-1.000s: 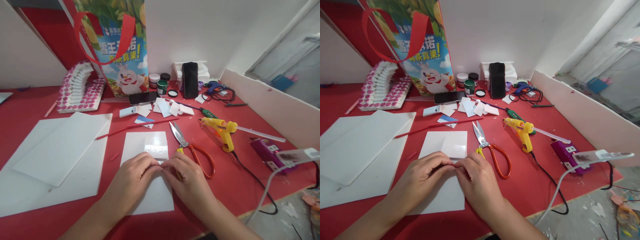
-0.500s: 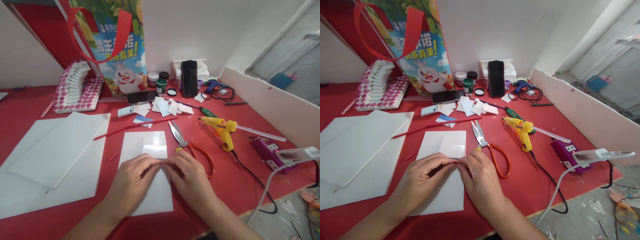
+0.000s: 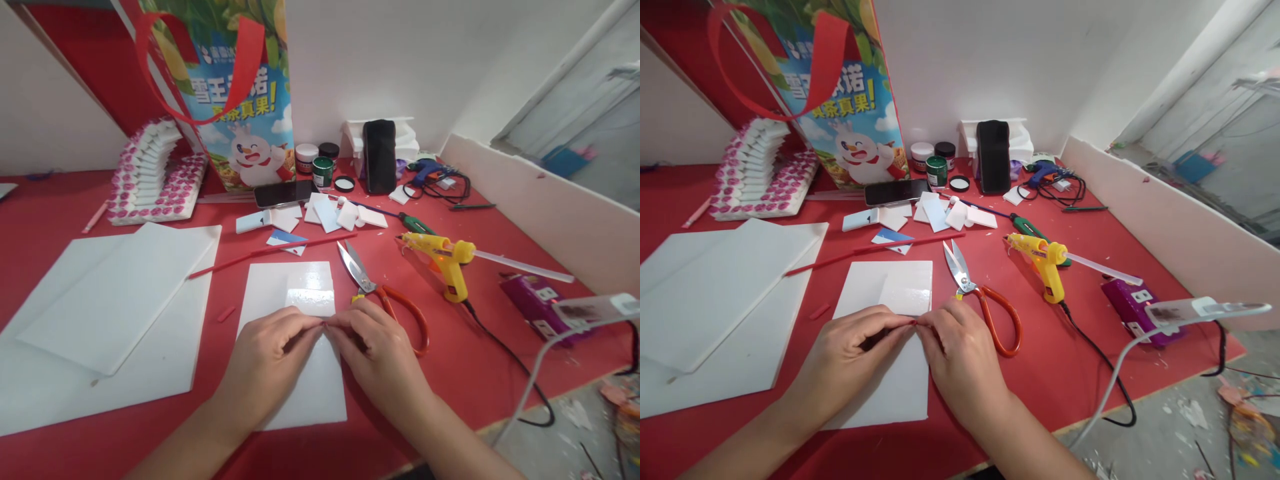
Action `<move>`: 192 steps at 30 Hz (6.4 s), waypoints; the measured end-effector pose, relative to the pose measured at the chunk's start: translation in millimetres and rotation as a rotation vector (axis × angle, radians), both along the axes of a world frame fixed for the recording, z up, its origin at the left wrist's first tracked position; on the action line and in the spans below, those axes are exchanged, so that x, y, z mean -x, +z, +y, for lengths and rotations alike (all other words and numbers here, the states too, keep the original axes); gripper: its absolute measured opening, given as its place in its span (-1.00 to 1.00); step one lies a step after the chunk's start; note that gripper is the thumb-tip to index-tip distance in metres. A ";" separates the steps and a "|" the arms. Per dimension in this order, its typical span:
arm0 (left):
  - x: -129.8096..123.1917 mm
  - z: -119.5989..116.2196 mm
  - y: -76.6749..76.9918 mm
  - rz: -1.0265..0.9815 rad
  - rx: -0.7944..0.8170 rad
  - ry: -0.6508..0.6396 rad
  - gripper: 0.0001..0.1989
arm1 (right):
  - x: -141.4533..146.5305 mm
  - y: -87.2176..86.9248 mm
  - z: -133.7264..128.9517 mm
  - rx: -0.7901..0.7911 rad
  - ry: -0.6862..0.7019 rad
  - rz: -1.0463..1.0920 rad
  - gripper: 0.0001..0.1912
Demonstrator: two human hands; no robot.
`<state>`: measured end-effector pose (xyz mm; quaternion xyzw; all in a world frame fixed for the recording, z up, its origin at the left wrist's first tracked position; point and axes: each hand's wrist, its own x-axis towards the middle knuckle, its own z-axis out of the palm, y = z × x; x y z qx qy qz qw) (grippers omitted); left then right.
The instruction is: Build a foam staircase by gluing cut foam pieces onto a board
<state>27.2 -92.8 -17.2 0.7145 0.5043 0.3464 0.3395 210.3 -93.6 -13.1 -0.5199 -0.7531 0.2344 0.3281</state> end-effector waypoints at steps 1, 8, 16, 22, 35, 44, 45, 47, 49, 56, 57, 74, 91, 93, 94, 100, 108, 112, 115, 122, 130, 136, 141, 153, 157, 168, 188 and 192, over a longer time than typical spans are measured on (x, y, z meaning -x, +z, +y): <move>0.0 -0.3 0.1 -0.001 0.002 -0.001 -0.84 | 0.0 -0.2 0.3 0.002 0.001 -0.001 -0.86; -0.2 -1.0 -0.6 0.002 0.010 -0.008 -0.84 | 1.6 0.9 -0.1 0.009 0.002 -0.017 -0.86; -0.9 -0.2 -0.5 0.016 0.015 -0.009 -0.83 | -0.5 0.4 -0.8 -0.014 0.007 -0.031 -0.83; -1.4 0.4 0.3 0.028 -0.006 -0.012 -0.83 | -0.9 0.5 -1.2 -0.023 0.008 -0.048 -0.84; -1.5 -0.4 0.6 0.057 -0.017 -0.020 -0.81 | -1.4 1.4 -1.8 -0.047 0.016 -0.056 -0.84; -2.5 -2.2 -1.2 0.060 -0.022 -0.010 -0.81 | -1.0 -0.1 -2.6 -0.064 0.007 -0.060 -0.84; -2.3 -2.3 -1.4 0.057 -0.023 -0.009 -0.81 | -1.2 -0.2 -2.3 -0.064 0.010 -0.061 -0.84; -2.1 -2.3 -1.4 0.053 -0.022 -0.008 -0.81 | -1.4 -0.2 -1.6 -0.070 0.014 -0.064 -0.84; -1.9 -1.7 -1.0 0.053 -0.019 -0.010 -0.81 | -1.4 0.0 -1.0 -0.077 0.013 -0.065 -0.83; -2.9 0.2 -1.9 0.046 -0.025 -0.006 -0.82 | -0.3 -1.8 -2.3 -0.084 0.011 -0.066 -0.83; -3.0 -0.2 -2.3 0.044 -0.031 -0.006 -0.82 | -0.2 -2.3 -2.4 -0.088 0.012 -0.064 -0.83; -2.8 -1.2 -2.2 0.057 -0.062 -0.005 -0.82 | -0.6 -1.8 -1.7 -0.113 0.015 -0.068 -0.83; -1.3 -1.8 -3.6 0.075 -0.002 0.007 -0.85 | -1.6 1.4 -1.0 -0.090 0.008 -0.041 -0.84; -1.5 -1.7 -4.0 0.072 -0.001 0.007 -0.85 | -1.0 1.7 -0.7 -0.081 0.009 -0.036 -0.85; -1.6 -1.7 -3.9 0.070 -0.002 0.006 -0.85 | -0.7 2.0 -0.7 -0.075 0.009 -0.034 -0.85; -1.5 -2.0 -2.9 0.068 -0.016 0.004 -0.84 | -1.1 2.6 -1.7 -0.051 -0.002 -0.013 -0.87; -3.1 -1.2 -1.5 0.060 -0.043 -0.009 -0.81 | -2.0 2.6 -1.7 -0.046 0.007 -0.008 -0.83; -3.6 -1.1 -2.1 0.047 -0.056 -0.014 -0.81 | -1.4 2.2 -1.3 -0.055 0.011 -0.014 -0.84; -3.2 -1.0 -2.9 0.049 -0.050 -0.013 -0.81 | -1.3 0.9 -1.2 -0.054 0.018 -0.017 -0.83; -2.2 -1.9 -3.5 0.055 -0.034 -0.014 -0.80 | -0.1 0.8 -0.6 -0.056 0.016 -0.010 -0.84; -2.4 -1.1 -1.3 0.052 -0.035 0.014 -0.84 | 0.2 3.3 -2.8 -0.058 -0.031 0.010 -0.91; 2.7 -0.7 0.0 0.016 -0.015 0.029 -0.84 | -2.2 8.9 -6.8 -0.225 0.046 -0.069 -0.79; 4.6 0.6 3.9 -0.009 -0.064 0.035 -0.84 | -8.5 11.1 -14.6 -0.377 0.129 -0.360 -0.64; 3.4 -0.7 -1.1 0.023 -0.114 0.020 -0.86 | -10.7 1.5 -18.8 -0.375 0.114 -0.358 -0.64; 1.8 -1.5 -3.4 0.068 -0.155 0.002 -0.83 | -10.9 1.7 -17.5 -0.379 0.123 -0.365 -0.63; -3.8 -1.4 -4.7 0.098 -0.164 0.008 -0.79 | -11.1 -6.8 -17.2 -0.395 0.114 -0.398 -0.64; -2.9 -1.4 -5.1 0.091 -0.167 0.020 -0.79 | -12.0 -8.8 -17.0 -0.398 0.130 -0.401 -0.62; 0.2 -2.9 -5.1 0.089 -0.126 0.028 -0.82 | -12.0 -5.7 -17.6 -0.384 0.121 -0.346 -0.59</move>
